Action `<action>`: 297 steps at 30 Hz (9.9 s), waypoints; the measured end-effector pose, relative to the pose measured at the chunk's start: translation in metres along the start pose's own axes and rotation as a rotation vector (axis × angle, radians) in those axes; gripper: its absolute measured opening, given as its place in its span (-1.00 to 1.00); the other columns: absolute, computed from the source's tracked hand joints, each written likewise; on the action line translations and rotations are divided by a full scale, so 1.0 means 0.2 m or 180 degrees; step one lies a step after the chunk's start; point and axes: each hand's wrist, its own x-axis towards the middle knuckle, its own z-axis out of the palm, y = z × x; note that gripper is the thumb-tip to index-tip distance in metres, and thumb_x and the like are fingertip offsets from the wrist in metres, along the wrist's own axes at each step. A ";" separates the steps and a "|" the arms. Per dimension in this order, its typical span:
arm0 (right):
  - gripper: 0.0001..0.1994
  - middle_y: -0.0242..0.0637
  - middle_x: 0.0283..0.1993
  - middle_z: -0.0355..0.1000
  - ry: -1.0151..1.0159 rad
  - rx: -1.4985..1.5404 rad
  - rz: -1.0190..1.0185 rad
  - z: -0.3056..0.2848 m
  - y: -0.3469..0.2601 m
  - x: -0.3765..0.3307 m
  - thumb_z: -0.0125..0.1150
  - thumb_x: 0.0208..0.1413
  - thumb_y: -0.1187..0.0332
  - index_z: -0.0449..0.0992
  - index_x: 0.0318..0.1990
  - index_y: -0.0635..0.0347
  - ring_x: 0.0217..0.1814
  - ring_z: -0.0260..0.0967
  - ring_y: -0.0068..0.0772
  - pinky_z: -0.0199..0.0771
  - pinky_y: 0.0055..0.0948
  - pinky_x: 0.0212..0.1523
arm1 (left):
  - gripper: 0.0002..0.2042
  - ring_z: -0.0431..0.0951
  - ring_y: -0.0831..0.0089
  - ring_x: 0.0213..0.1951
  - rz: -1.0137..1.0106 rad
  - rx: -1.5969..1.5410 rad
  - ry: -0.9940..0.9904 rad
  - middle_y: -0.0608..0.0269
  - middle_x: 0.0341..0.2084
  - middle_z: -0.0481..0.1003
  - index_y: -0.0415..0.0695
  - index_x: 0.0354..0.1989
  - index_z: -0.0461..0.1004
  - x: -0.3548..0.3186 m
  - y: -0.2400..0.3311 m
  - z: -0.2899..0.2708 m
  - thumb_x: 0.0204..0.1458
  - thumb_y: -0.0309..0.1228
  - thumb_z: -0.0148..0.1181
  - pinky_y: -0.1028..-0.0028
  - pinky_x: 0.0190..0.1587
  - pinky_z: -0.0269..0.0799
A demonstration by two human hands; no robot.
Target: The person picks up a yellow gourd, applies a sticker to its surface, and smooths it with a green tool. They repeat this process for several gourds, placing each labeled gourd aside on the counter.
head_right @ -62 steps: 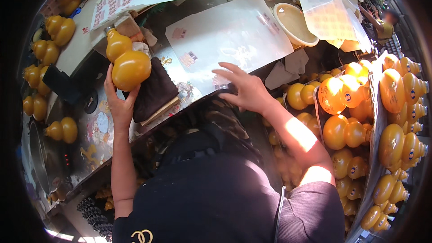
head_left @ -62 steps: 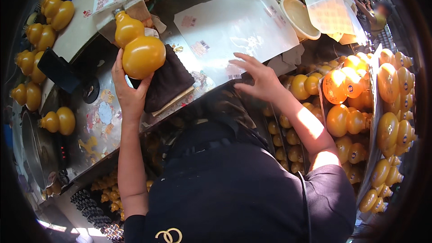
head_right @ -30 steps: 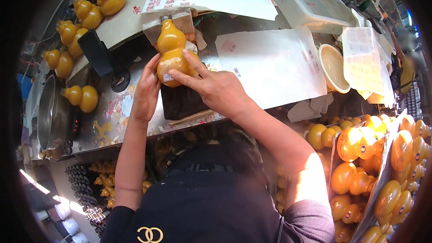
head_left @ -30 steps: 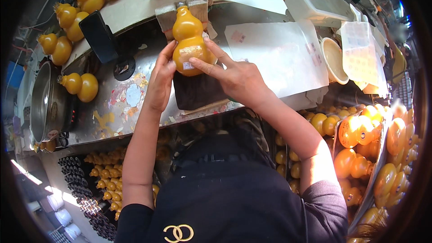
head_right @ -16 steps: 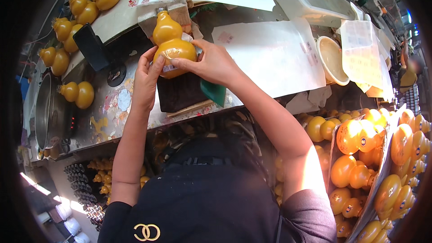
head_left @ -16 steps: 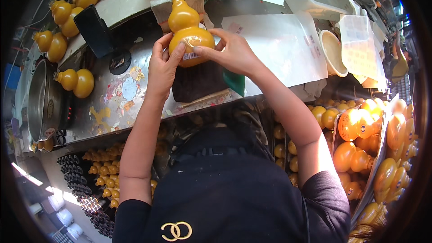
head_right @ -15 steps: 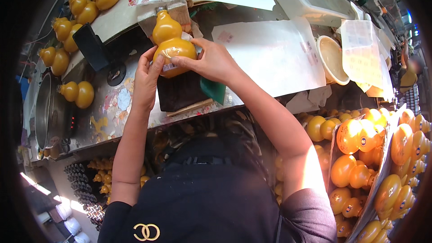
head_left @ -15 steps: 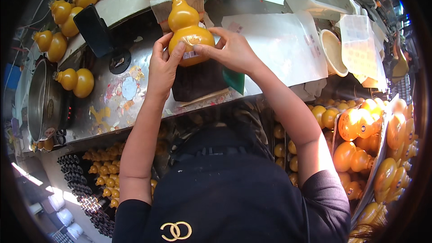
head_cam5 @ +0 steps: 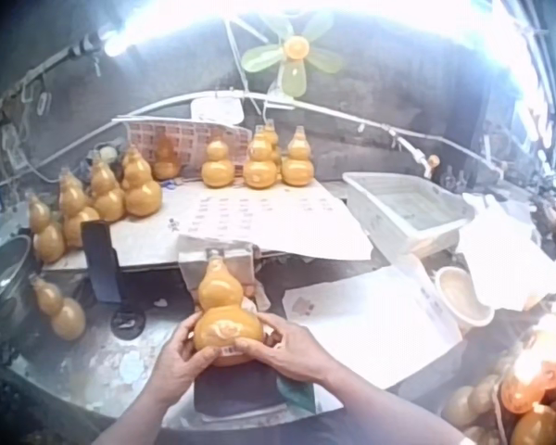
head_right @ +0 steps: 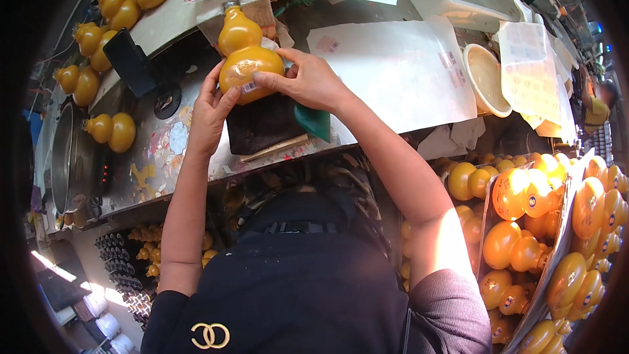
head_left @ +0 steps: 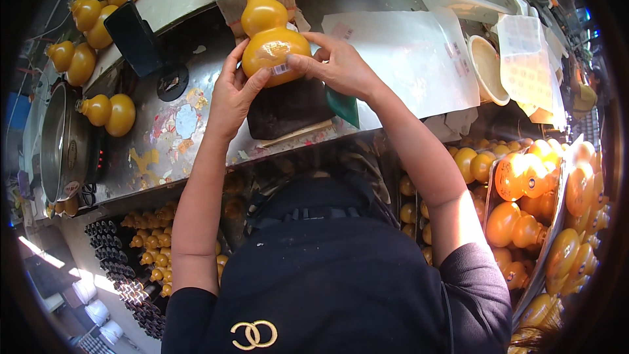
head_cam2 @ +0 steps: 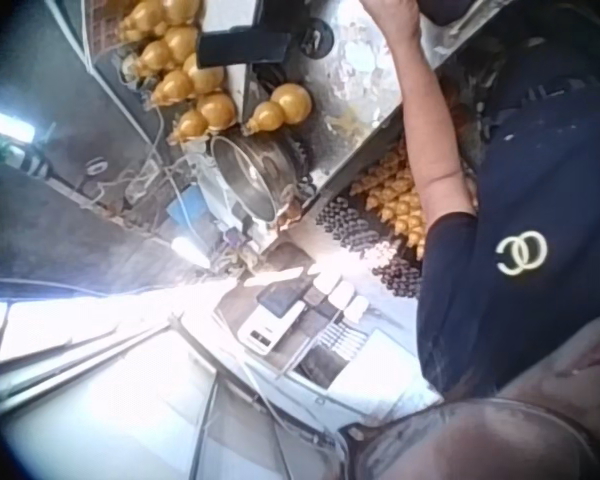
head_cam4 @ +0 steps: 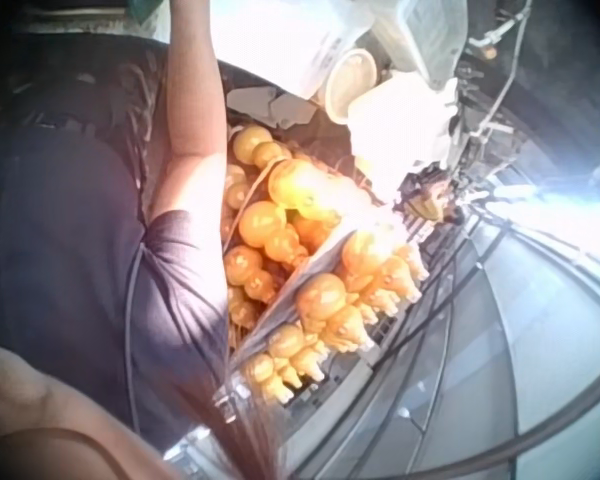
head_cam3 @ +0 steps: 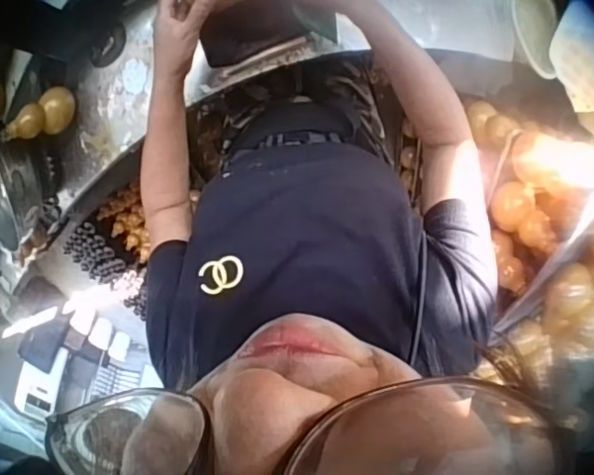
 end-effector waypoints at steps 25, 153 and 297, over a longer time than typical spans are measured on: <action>-0.19 -0.26 -0.44 0.44 0.0076 -0.0153 -0.0034 0.01 0.00 -0.01 0.30 -0.06 -0.20 0.33 0.18 0.28 -0.43 0.39 -0.48 0.37 -0.51 -0.35 | -0.28 0.36 0.37 0.14 -0.0053 -0.0042 -0.0050 0.10 0.12 0.31 -0.22 0.29 0.08 0.02 -0.01 -0.03 0.03 -0.26 0.34 0.42 0.18 0.28; -0.20 0.13 0.11 0.37 -0.0225 -0.0006 0.0424 0.07 -0.12 0.11 -0.09 0.13 -0.29 0.23 0.22 0.32 0.20 0.34 -0.04 0.28 -0.29 0.18 | -0.39 0.28 0.37 0.19 -0.0052 -0.0151 0.0559 0.05 0.14 0.26 -0.27 0.26 0.09 0.10 0.02 0.11 0.18 -0.15 0.11 0.42 0.23 0.18; -0.63 -0.01 -0.13 0.44 0.1684 -0.0327 -0.1064 0.11 -0.12 -0.10 0.17 0.14 0.37 0.25 0.08 0.14 -0.14 0.48 0.06 0.48 -0.24 -0.14 | -0.34 0.26 0.33 0.23 0.0011 0.0188 0.0104 0.04 0.21 0.21 -0.21 0.39 -0.10 0.20 0.04 0.08 0.26 -0.08 -0.08 0.42 0.24 0.16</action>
